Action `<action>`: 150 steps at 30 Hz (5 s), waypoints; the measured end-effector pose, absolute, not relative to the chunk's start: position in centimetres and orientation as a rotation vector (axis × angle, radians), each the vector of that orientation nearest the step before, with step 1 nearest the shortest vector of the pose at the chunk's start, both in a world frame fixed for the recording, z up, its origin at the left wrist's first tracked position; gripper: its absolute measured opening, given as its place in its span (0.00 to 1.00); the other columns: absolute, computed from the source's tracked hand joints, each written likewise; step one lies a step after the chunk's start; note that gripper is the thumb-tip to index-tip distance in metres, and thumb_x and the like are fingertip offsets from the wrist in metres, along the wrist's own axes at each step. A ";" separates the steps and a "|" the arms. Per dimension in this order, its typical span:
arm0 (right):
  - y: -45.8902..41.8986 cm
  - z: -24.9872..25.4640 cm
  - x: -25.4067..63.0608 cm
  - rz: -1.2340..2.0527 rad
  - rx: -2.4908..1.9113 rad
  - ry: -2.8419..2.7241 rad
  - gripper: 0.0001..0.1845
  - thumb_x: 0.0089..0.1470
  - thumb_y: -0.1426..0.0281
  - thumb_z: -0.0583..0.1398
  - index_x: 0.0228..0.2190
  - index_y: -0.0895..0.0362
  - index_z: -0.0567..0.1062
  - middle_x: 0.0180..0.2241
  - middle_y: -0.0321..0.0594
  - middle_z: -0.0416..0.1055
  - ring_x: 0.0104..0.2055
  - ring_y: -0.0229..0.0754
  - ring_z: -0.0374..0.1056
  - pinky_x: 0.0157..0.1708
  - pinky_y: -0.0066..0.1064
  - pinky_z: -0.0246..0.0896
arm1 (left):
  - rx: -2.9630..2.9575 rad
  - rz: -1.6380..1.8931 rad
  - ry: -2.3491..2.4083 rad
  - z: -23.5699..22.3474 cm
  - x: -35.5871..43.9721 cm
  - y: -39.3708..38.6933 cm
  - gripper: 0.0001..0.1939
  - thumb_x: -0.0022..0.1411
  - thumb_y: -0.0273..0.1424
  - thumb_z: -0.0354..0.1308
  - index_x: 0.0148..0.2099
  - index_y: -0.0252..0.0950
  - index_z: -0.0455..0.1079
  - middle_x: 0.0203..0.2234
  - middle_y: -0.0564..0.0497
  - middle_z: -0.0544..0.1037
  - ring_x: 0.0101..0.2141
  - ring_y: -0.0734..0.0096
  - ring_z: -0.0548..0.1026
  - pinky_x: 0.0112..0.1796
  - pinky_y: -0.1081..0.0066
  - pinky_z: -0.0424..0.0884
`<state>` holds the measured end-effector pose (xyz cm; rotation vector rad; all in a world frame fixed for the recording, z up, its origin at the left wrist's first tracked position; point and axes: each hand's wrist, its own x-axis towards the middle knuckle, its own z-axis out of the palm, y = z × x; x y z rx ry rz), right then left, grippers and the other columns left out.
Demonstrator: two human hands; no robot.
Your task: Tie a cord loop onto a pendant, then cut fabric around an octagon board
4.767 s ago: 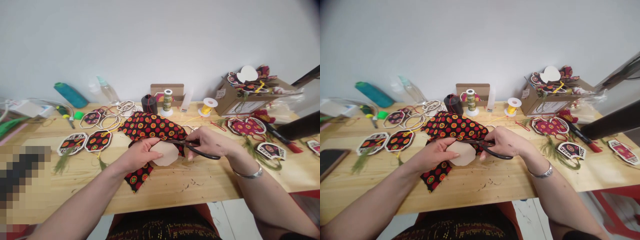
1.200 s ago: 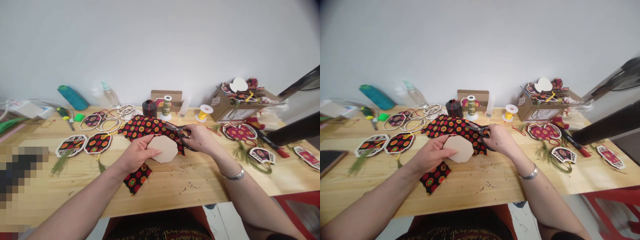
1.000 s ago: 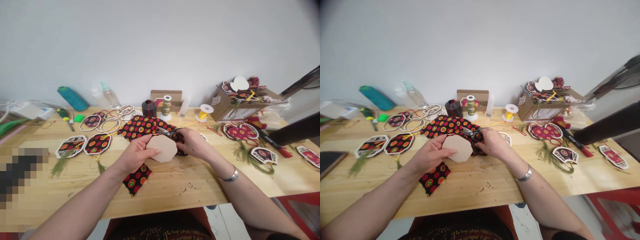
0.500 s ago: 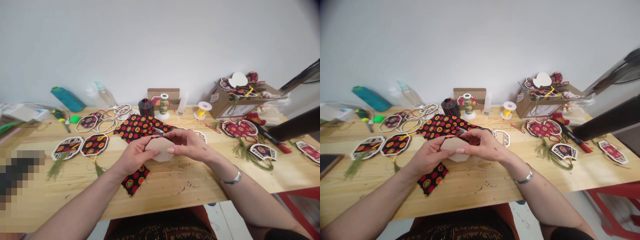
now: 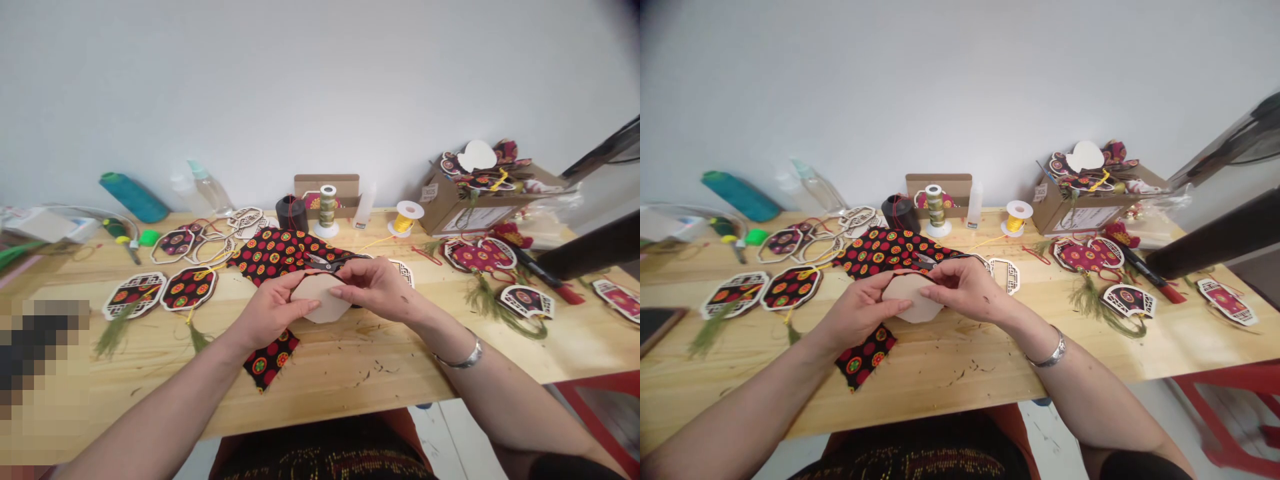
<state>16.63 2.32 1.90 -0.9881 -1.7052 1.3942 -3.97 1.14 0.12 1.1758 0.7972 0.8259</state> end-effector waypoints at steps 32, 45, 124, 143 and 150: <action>3.6 0.4 17.1 1.432 -1.161 -1.705 0.15 0.48 0.60 0.64 0.27 0.61 0.81 0.20 0.34 0.65 0.23 0.32 0.55 0.21 0.26 0.51 | 0.759 0.777 0.931 0.9 -3.8 1.7 0.17 0.67 0.37 0.50 0.48 0.31 0.74 0.32 0.42 0.82 0.30 0.62 0.79 0.32 0.62 0.76; 4.0 0.5 17.2 1.471 -1.230 -1.528 0.16 0.44 0.59 0.66 0.28 0.60 0.82 0.18 0.34 0.68 0.18 0.29 0.55 0.17 0.24 0.50 | 0.543 0.776 0.963 1.5 -3.8 2.2 0.24 0.70 0.38 0.42 0.34 0.30 0.73 0.25 0.42 0.80 0.25 0.64 0.79 0.31 0.64 0.75; 3.3 -0.3 16.1 1.385 -1.096 -1.669 0.15 0.49 0.62 0.63 0.22 0.62 0.78 0.18 0.31 0.60 0.22 0.31 0.50 0.20 0.25 0.47 | 0.654 0.901 0.974 0.8 -2.1 0.8 0.28 0.38 0.17 0.70 0.46 0.31 0.74 0.35 0.47 0.82 0.34 0.64 0.79 0.38 0.64 0.76; 3.3 -0.4 16.2 1.401 -1.112 -1.686 0.15 0.49 0.61 0.62 0.22 0.61 0.76 0.18 0.30 0.57 0.22 0.31 0.49 0.19 0.26 0.45 | 0.719 0.908 0.975 0.3 -2.1 0.9 0.25 0.39 0.20 0.70 0.43 0.31 0.75 0.32 0.48 0.82 0.31 0.67 0.79 0.34 0.69 0.77; 3.2 -0.1 16.1 1.381 -1.125 -1.679 0.18 0.48 0.60 0.63 0.17 0.60 0.70 0.18 0.30 0.55 0.21 0.30 0.48 0.19 0.25 0.44 | 0.746 0.930 0.967 0.1 -2.2 1.0 0.23 0.38 0.21 0.71 0.41 0.32 0.76 0.31 0.48 0.82 0.30 0.66 0.79 0.32 0.69 0.77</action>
